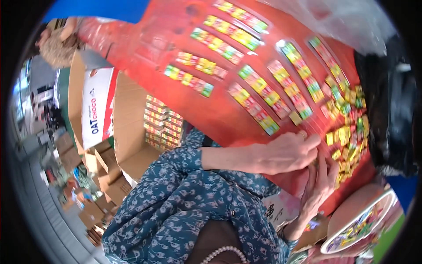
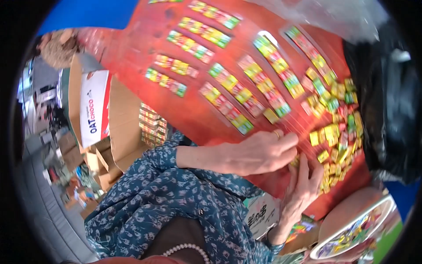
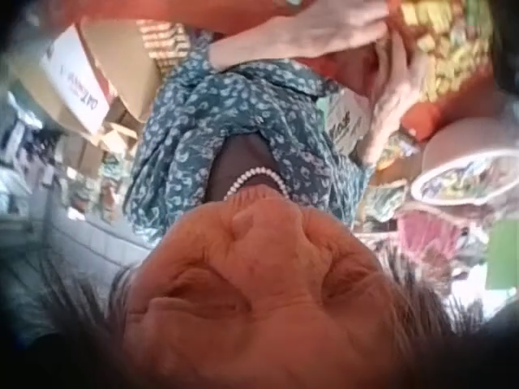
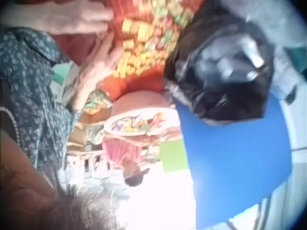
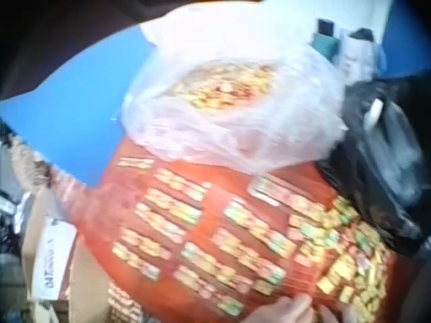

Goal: Sorting small individual candy packets by color and arranging them on a workbench.

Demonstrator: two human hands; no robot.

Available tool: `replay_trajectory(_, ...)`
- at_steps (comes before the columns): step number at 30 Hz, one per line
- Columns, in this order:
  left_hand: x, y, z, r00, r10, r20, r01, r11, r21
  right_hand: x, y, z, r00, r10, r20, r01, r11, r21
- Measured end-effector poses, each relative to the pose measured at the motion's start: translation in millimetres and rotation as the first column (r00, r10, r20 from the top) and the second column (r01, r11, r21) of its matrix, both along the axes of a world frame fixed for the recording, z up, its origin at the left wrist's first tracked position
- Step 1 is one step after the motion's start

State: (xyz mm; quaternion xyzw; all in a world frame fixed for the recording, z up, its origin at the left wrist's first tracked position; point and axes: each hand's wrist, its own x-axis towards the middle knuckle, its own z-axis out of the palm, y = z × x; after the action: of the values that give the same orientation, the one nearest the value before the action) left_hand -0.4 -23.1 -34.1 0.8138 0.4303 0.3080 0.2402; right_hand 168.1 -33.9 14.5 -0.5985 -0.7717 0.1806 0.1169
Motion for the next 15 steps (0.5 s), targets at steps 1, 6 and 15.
replay_trajectory(1,-5.1,1.3,7.3,0.999,0.037,-0.021,-0.036,0.998,0.060,-3.4,0.3,4.7,1.000,-0.003,-0.008,0.003,1.000,-0.001)
replay_trajectory(6,-33.8,-2.6,16.2,0.984,0.175,-0.007,-0.174,0.979,0.109,-31.2,8.8,12.7,0.998,0.059,-0.009,-0.058,0.998,0.031)
replay_trajectory(15,-155.6,-12.9,50.8,0.928,0.373,0.017,-0.373,0.928,0.007,-152.3,58.1,40.2,0.900,0.435,-0.018,-0.430,0.895,0.116)
